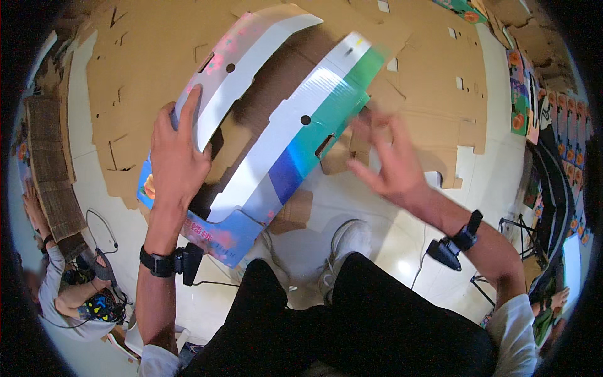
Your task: The person assembles flat cardboard pieces into small boxes by folding and tucking flaps. They repeatedly pick up a flat piece, fold the sides, and secure the top flap to form a box, then place it aside.
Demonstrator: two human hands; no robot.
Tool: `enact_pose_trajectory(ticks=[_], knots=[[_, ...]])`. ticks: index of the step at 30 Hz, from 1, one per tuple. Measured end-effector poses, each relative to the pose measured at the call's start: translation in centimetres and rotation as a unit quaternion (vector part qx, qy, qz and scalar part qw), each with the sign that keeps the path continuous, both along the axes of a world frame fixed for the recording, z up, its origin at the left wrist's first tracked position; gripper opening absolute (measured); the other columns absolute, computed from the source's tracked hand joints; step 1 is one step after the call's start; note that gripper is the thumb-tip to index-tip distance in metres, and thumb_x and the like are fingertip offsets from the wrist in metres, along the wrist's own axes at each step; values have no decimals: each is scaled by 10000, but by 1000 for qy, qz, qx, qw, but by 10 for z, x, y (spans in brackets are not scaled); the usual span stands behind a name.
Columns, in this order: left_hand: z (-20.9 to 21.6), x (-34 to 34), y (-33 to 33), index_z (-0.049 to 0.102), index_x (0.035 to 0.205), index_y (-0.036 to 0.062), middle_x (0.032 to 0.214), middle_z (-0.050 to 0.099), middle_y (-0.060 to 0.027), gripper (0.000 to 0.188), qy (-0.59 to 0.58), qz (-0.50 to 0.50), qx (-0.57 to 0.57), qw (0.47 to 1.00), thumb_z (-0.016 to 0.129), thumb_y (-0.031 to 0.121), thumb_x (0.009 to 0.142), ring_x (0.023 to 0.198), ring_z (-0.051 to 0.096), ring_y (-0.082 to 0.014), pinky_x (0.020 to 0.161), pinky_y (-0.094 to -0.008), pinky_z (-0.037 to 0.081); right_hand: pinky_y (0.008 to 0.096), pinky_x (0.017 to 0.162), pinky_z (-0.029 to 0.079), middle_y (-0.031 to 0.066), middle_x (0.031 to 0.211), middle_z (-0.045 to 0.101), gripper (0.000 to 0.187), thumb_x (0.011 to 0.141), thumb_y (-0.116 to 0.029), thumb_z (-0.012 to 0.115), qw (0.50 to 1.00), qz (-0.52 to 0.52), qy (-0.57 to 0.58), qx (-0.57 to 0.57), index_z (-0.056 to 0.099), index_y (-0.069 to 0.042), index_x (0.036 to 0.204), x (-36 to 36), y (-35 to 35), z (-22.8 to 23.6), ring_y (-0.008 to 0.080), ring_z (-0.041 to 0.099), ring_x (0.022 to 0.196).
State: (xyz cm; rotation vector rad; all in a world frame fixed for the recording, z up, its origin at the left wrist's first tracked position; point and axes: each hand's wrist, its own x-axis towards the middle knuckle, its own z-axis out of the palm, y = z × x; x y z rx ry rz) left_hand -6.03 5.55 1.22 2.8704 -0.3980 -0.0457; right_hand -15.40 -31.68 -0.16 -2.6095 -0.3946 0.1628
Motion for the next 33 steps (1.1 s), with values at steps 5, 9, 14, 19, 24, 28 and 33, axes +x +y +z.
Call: enact_pose_trajectory(ticks=[5,9,14,19,24,28,33], knots=[[18,-3,14,572,1572,242,1408,556,-240,1016,-66,-40,-70,995,723,-89,624,1297,573,-472,1085,-518,499,559,1115,519,311,1518,501,732,963,-415,794,990,-129,-59,15,508,-100,1560,53,2,18,513,569,1360],[28,-5,6,594,1552,236,1348,577,-220,1014,-70,-87,-82,990,710,-63,590,1251,587,-460,1058,-498,511,520,1066,549,265,1254,695,645,949,-378,810,965,-189,113,140,579,-88,1477,28,24,45,466,690,1186],[13,-2,-18,581,1574,263,1328,576,-233,980,-10,-122,-54,991,732,1,642,1201,595,-456,1034,-512,523,459,937,590,193,1085,749,405,922,-250,850,928,-189,244,211,646,-22,1187,-13,54,51,363,755,1039],[3,16,-31,559,1605,266,1326,591,-224,968,-35,-195,-49,979,765,90,676,1201,586,-436,1074,-508,499,394,899,573,115,991,740,209,973,-150,798,892,-208,203,346,638,-44,1054,-29,52,28,221,731,965],[-2,26,-35,523,1632,288,1371,601,-219,970,-107,-166,83,977,893,411,743,1321,549,-422,1229,-626,333,385,924,555,127,1115,725,411,1059,-344,711,905,-336,111,237,620,-14,1286,9,-17,-25,210,686,997],[-2,22,-33,537,1620,281,1275,603,-207,976,-22,-133,52,989,895,450,729,1243,556,-425,1154,-581,394,405,950,537,148,1167,696,696,1085,-550,613,862,-366,213,279,549,-2,1509,52,-27,-54,237,648,1054],[3,19,-29,566,1591,258,1173,589,-184,916,-35,-139,50,988,875,452,751,1120,559,-397,1036,-546,439,435,992,594,242,1344,699,739,1157,-633,289,660,-314,433,528,558,-39,1505,37,8,-52,328,760,1104]])
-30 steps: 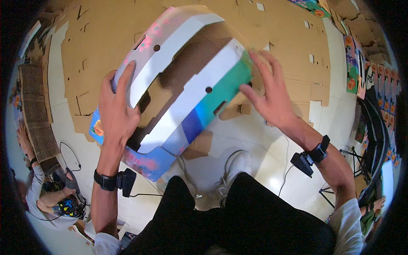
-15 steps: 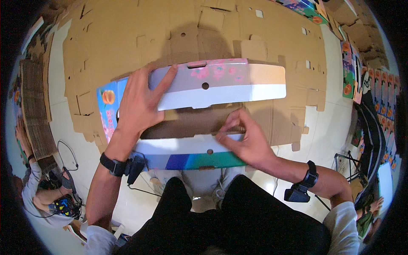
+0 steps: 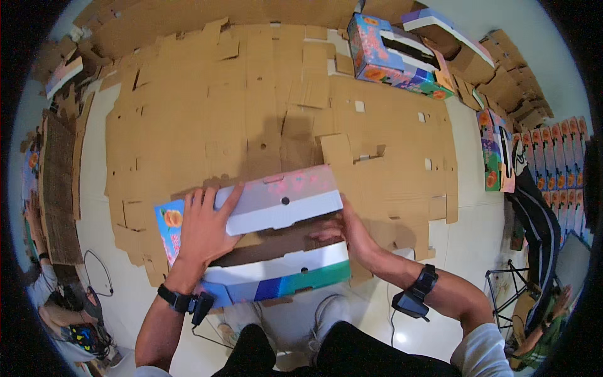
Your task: The person assembles flat cardboard pieces into small boxes by folding and tucking flaps. They repeatedly pick up a flat piece, fold the sides, and secure the top flap to form a box, then place it aside.
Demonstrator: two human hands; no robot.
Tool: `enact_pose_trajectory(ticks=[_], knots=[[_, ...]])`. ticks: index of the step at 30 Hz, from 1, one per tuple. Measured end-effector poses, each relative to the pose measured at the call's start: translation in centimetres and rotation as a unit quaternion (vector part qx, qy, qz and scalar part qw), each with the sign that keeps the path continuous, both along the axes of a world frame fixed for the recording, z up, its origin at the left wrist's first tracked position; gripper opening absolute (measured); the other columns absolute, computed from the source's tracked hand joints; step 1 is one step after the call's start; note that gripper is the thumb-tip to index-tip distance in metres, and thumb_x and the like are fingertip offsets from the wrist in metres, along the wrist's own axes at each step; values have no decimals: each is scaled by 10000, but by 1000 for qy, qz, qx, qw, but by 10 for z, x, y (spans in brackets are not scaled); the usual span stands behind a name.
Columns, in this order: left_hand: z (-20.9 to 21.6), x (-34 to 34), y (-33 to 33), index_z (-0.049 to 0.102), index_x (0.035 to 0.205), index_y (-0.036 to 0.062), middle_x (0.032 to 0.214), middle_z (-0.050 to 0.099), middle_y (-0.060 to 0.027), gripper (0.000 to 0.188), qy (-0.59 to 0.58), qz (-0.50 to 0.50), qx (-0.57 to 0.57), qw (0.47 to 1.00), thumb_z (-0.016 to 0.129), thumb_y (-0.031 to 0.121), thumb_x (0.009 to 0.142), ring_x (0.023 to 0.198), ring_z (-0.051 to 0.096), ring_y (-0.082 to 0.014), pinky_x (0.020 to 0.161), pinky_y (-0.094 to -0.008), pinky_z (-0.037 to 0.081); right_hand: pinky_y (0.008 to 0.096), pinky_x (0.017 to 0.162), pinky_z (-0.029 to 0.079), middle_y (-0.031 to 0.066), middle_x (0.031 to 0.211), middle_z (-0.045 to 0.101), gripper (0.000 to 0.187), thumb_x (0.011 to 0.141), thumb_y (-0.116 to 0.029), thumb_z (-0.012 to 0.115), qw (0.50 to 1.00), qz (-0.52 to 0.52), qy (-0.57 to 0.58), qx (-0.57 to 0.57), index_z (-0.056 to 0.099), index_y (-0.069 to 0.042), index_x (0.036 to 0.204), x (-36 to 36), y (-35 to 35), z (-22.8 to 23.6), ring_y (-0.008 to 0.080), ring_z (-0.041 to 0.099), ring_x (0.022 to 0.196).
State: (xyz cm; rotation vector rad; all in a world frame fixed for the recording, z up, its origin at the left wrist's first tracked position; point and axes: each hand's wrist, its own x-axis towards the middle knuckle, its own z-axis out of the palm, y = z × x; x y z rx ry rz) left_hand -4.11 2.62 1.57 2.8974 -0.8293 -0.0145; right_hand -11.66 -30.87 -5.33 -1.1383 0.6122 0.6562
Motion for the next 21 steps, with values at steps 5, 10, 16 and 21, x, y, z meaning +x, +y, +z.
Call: enact_pose_trajectory(ticks=[5,10,16,21], knots=[[-4,2,6,571,1585,214,1226,584,-212,896,15,-37,7,999,840,460,766,1162,554,-422,1068,-563,438,452,1030,589,244,1323,710,585,1139,-526,472,986,155,-56,28,683,-11,1318,-17,-12,1,350,740,1165],[-9,0,9,605,1554,238,1198,587,-193,836,-6,-50,19,999,825,437,772,1153,566,-410,1072,-555,444,504,1187,486,246,1446,575,632,949,-315,773,702,467,-326,-428,559,-102,1504,-83,-62,29,411,548,1406],[-9,3,12,622,1542,261,1128,578,-156,780,-1,-72,-22,997,804,389,795,1137,573,-384,1077,-525,449,521,1238,418,243,1494,530,752,858,-256,787,448,561,-470,-513,515,-120,1545,-155,-62,22,437,504,1432],[-6,3,13,636,1527,252,1123,574,-142,765,-8,-78,-22,997,807,369,791,1119,568,-372,1074,-508,452,517,1170,482,188,1498,560,633,886,-267,717,571,570,-409,-426,557,-109,1477,-146,-69,9,397,551,1395]])
